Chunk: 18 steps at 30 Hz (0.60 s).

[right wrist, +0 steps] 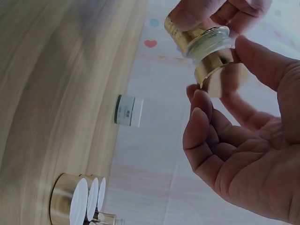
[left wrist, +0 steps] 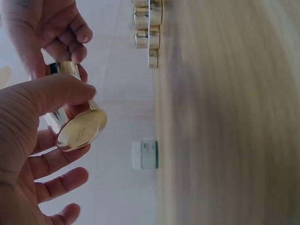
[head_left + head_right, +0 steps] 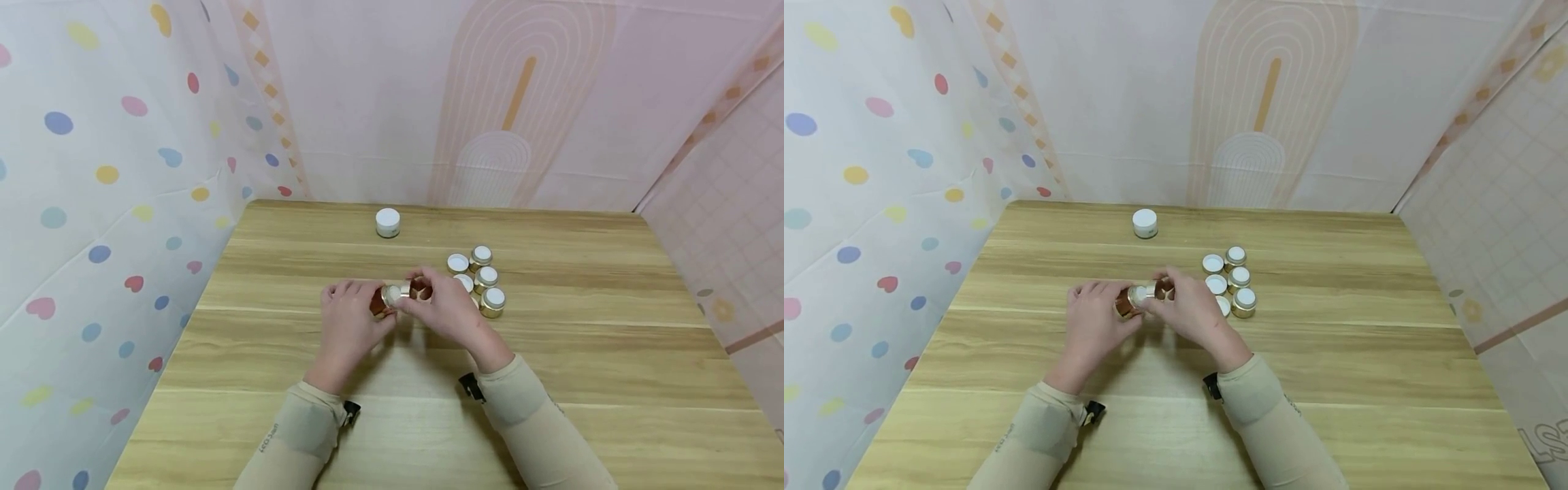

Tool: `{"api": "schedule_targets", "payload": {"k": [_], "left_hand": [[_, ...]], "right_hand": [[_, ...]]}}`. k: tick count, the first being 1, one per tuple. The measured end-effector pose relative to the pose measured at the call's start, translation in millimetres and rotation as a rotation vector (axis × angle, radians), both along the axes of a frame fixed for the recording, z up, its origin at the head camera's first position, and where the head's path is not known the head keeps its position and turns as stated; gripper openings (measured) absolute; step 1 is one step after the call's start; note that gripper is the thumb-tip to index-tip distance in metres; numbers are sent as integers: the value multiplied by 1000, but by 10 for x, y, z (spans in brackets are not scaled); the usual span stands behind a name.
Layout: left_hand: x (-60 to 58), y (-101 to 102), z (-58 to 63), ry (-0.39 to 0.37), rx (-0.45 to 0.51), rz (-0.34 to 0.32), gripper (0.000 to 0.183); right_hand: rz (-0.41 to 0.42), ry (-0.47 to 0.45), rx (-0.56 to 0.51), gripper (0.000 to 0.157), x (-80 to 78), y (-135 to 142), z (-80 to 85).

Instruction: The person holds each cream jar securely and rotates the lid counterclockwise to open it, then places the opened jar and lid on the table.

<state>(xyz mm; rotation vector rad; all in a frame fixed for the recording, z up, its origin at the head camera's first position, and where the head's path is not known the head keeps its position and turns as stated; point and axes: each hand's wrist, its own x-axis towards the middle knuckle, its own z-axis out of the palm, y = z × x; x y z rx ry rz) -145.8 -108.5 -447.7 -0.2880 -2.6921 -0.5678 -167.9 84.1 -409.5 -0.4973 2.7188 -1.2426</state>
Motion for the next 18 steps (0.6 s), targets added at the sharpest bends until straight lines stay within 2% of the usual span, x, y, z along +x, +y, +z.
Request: {"api": "schedule_targets", "payload": {"k": [3, 7, 14, 18], "left_hand": [[-48, -73, 5, -138, 66, 44, 57], [-127, -180, -13, -242, 103, 62, 59], [-330, -351, -71, -278, 117, 54, 51], [-450, -417, -90, -316, 116, 47, 50]], "right_hand": [[33, 7, 9, 50, -18, -31, -37], [84, 21, 90, 55, -66, -97, -81], [-18, -9, 209, 44, -219, -293, -151], [-36, -1, 291, 45, -316, -439, -252]]}}
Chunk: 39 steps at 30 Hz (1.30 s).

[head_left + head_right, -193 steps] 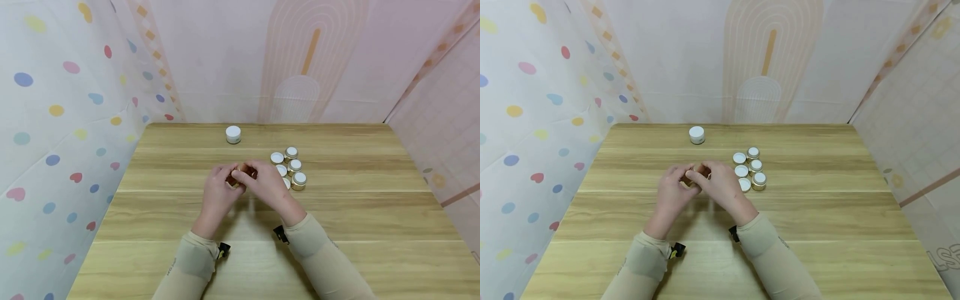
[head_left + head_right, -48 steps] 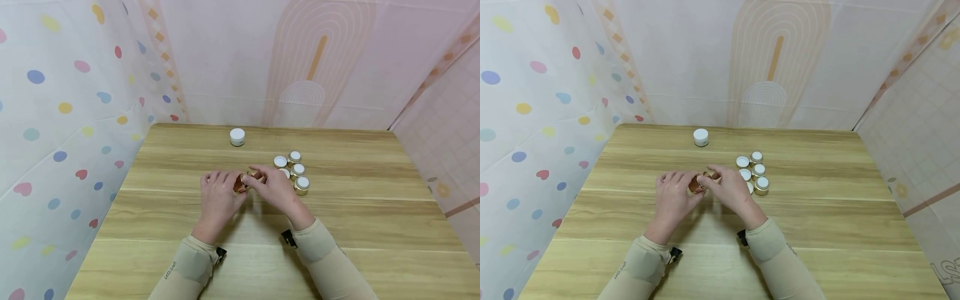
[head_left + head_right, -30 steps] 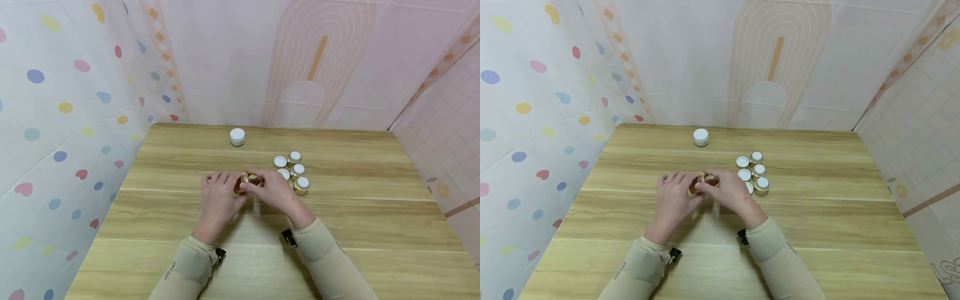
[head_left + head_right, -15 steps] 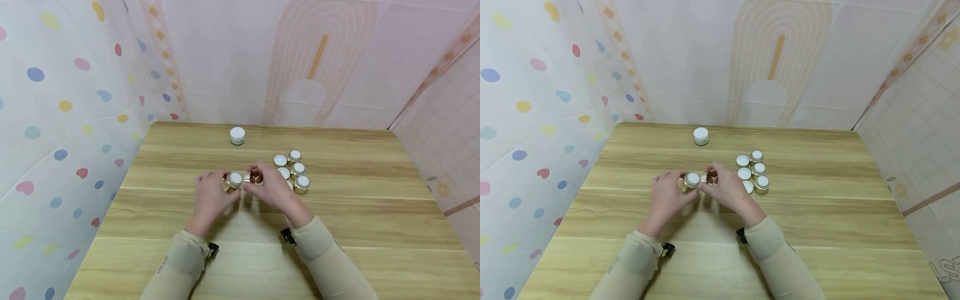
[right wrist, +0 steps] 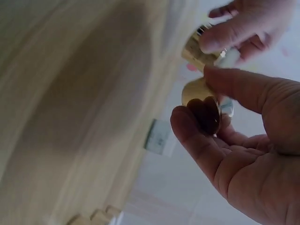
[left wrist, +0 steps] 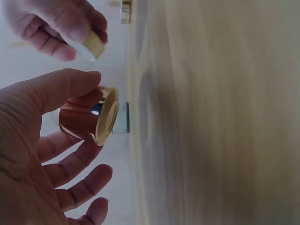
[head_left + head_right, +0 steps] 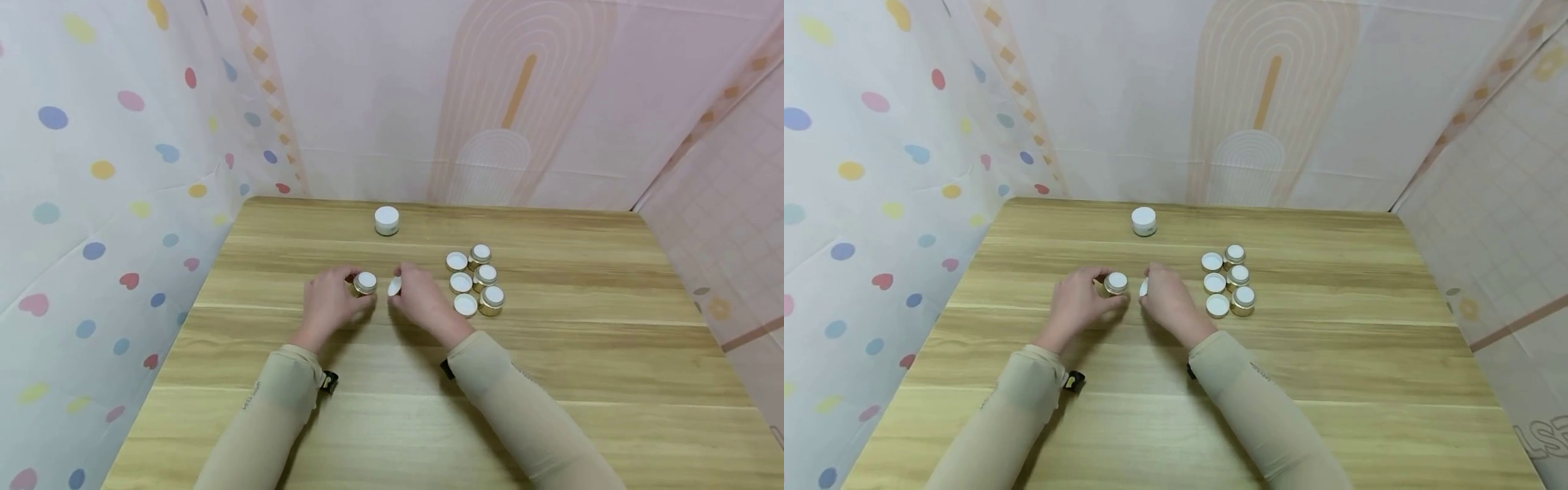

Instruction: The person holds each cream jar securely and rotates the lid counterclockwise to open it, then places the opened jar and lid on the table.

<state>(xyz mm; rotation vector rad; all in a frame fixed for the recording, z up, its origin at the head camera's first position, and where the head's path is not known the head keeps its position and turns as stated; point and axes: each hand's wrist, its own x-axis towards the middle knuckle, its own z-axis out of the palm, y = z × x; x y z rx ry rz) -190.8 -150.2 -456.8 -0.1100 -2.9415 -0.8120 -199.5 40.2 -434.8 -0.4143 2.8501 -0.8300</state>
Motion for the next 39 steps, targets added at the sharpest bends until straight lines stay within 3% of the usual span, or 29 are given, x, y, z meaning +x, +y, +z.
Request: {"api": "schedule_targets", "payload": {"k": [5, 11, 19, 24, 27, 31, 34, 39], "left_hand": [[-112, -22, -13, -59, -8, -15, 49], [-187, 31, -25, -107, -26, -35, 50], [-262, 101, -64, -133, -16, -46, 48], [-291, 124, -95, -154, 11, -57, 49], [-292, 103, -95, -161, 14, -79, 61], [-322, -28, -6, -206, 74, -100, 80], [-430, -157, 61, -231, 155, -86, 82], [-752, -226, 77, -270, 273, -81, 80]], "right_hand": [[0, 27, 166, 65, -65, -125, -98], [-29, 14, 319, 71, -124, -169, -171], [-44, 26, 372, 51, -231, -194, -242], [-51, 14, 384, 50, -269, -194, -258], [-46, 11, 375, 50, -256, -172, -253], [-31, 33, 354, 53, -153, -98, -227], [-22, 56, 342, 55, -37, -31, -193], [-3, 88, 314, 62, 135, 53, -124]]}}
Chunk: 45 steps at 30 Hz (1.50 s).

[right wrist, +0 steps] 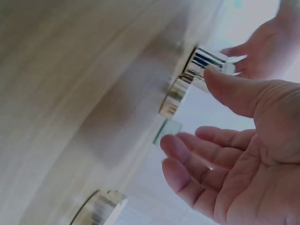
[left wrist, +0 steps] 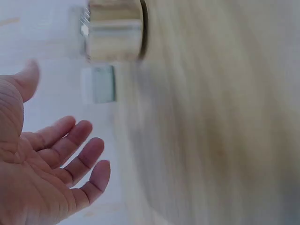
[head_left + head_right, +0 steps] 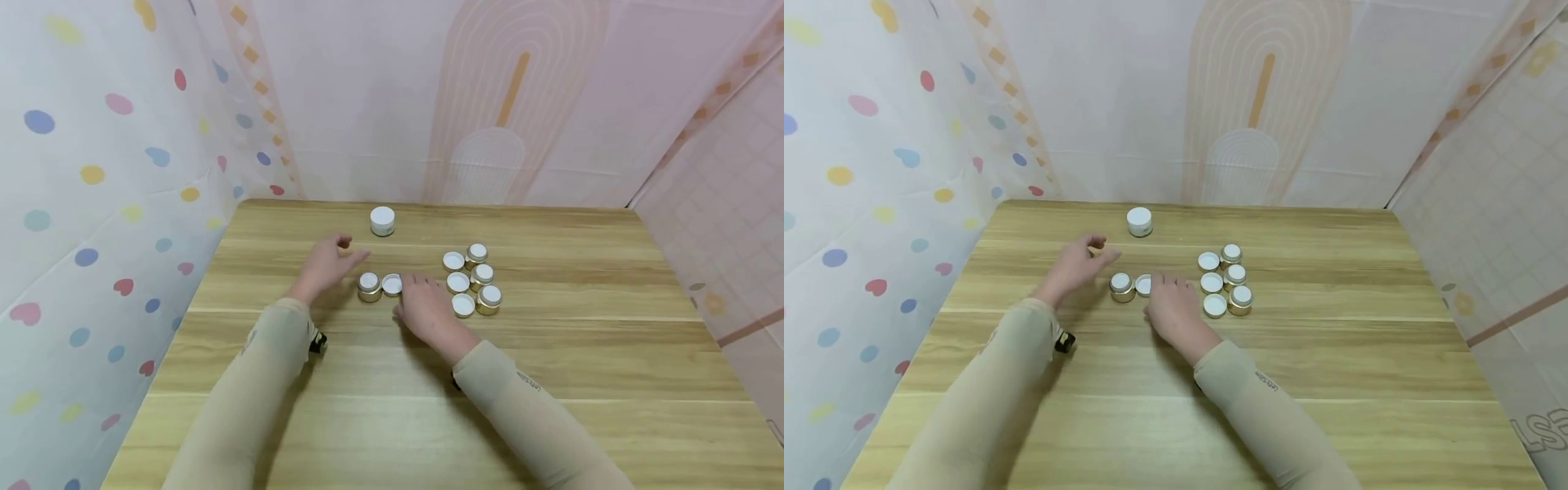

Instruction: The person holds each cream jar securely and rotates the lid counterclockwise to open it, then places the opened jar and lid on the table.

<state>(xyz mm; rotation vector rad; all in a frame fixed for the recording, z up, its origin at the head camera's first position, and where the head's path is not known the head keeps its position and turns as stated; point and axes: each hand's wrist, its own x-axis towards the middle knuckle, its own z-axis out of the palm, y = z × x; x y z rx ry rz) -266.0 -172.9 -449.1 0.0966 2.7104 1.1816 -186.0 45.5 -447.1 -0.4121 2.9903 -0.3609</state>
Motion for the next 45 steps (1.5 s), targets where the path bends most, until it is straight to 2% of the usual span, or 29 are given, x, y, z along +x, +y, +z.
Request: {"api": "schedule_targets", "payload": {"k": [4, 7, 9, 15, 20, 24, 30, 35, 39, 42, 45], "left_hand": [[-278, 62, -28, -41, 31, 10, 91], [-436, 108, -46, -32, -13, 8, 97], [-501, 128, -48, -23, -46, 15, 98], [-583, 134, -64, -12, -76, 36, 93], [-621, 141, -112, 8, -118, 61, 82], [-603, 94, -144, 26, -141, 107, 73], [-523, -6, -163, 36, -126, 122, 66], [-371, -237, -177, 60, -97, 99, 64], [-126, -450, -105, 41, -14, 113, 68], [111, -538, -14, 0, 96, 156, 74], [371, -549, 59, -12, 181, 229, 72]], "right_hand": [[48, 13, -52, 68, 126, 41, 56], [64, 15, -99, 68, 198, 44, 96], [64, 9, -129, 67, 232, 36, 118], [77, -9, -183, 66, 309, -4, 163], [98, 7, -175, 64, 355, -28, 167], [123, 19, -157, 62, 369, -57, 165], [157, 31, -139, 64, 350, -63, 165], [174, 34, -142, 65, 321, -40, 176], [169, 8, -160, 65, 299, -13, 189], [158, -9, -196, 63, 298, 24, 191], [152, -42, -266, 60, 310, 62, 204]]}}
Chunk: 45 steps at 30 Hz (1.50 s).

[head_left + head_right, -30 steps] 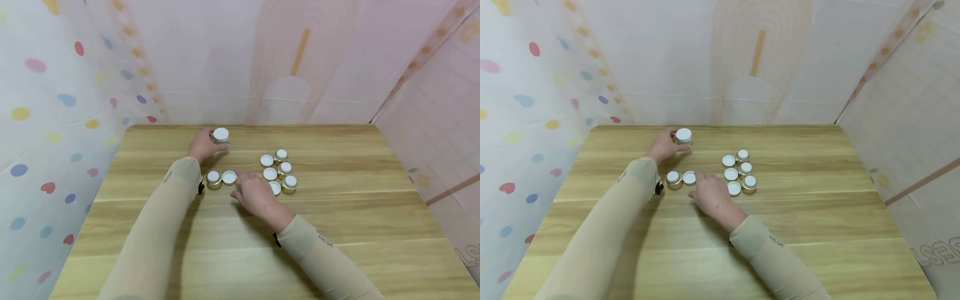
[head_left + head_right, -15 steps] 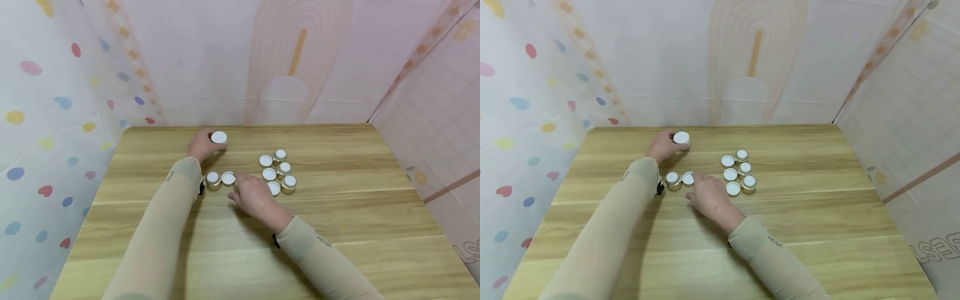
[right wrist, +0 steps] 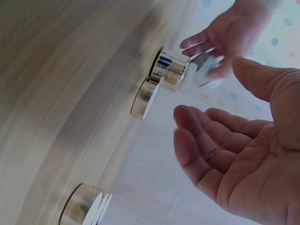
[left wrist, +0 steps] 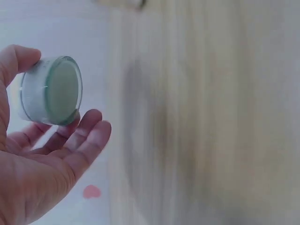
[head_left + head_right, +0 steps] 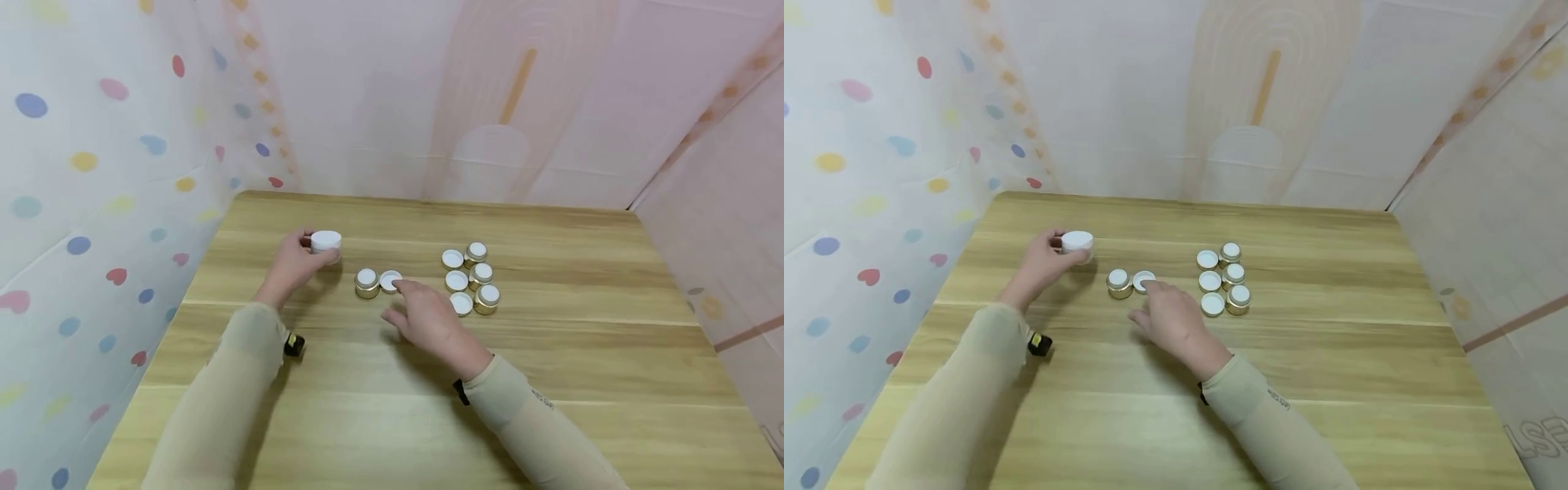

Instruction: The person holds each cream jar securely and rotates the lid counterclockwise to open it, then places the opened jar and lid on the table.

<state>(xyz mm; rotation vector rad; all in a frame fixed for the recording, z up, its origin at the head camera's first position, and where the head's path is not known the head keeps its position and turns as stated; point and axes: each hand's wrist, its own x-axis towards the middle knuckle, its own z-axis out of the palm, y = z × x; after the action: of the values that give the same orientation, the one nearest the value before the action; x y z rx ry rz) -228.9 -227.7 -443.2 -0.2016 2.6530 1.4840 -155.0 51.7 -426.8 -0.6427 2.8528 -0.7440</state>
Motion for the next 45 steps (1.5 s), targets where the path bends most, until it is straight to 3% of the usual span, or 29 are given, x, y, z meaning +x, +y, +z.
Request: {"api": "schedule_targets", "payload": {"k": [3, 5, 10, 14, 17, 21, 29, 35, 45], "left_hand": [[265, 110, 36, 60, 2, 43, 65], [437, 277, 56, 145, -38, 43, 60], [781, 799, 113, 367, -223, -96, 61], [926, 1065, 109, 486, -359, -195, 66], [959, 1156, 95, 548, -425, -257, 69], [950, 1187, 74, 586, -477, -317, 73], [972, 1166, 59, 594, -585, -347, 69], [975, 1184, 48, 659, -577, -332, 63], [957, 1154, 32, 632, -493, -371, 60]], "right_hand": [[-13, -58, -102, 57, 6, 28, 22], [-23, -95, -180, 55, 2, 47, 33], [-19, -113, -341, 51, -36, 104, 35], [5, -102, -385, 40, -56, 179, 22], [1, -123, -394, 30, -62, 242, -1], [-38, -160, -402, 29, -64, 304, -39], [-56, -128, -432, 38, -60, 337, -76], [-13, -28, -434, 32, -79, 322, -71], [83, 54, -407, 24, -97, 331, -123]]}}
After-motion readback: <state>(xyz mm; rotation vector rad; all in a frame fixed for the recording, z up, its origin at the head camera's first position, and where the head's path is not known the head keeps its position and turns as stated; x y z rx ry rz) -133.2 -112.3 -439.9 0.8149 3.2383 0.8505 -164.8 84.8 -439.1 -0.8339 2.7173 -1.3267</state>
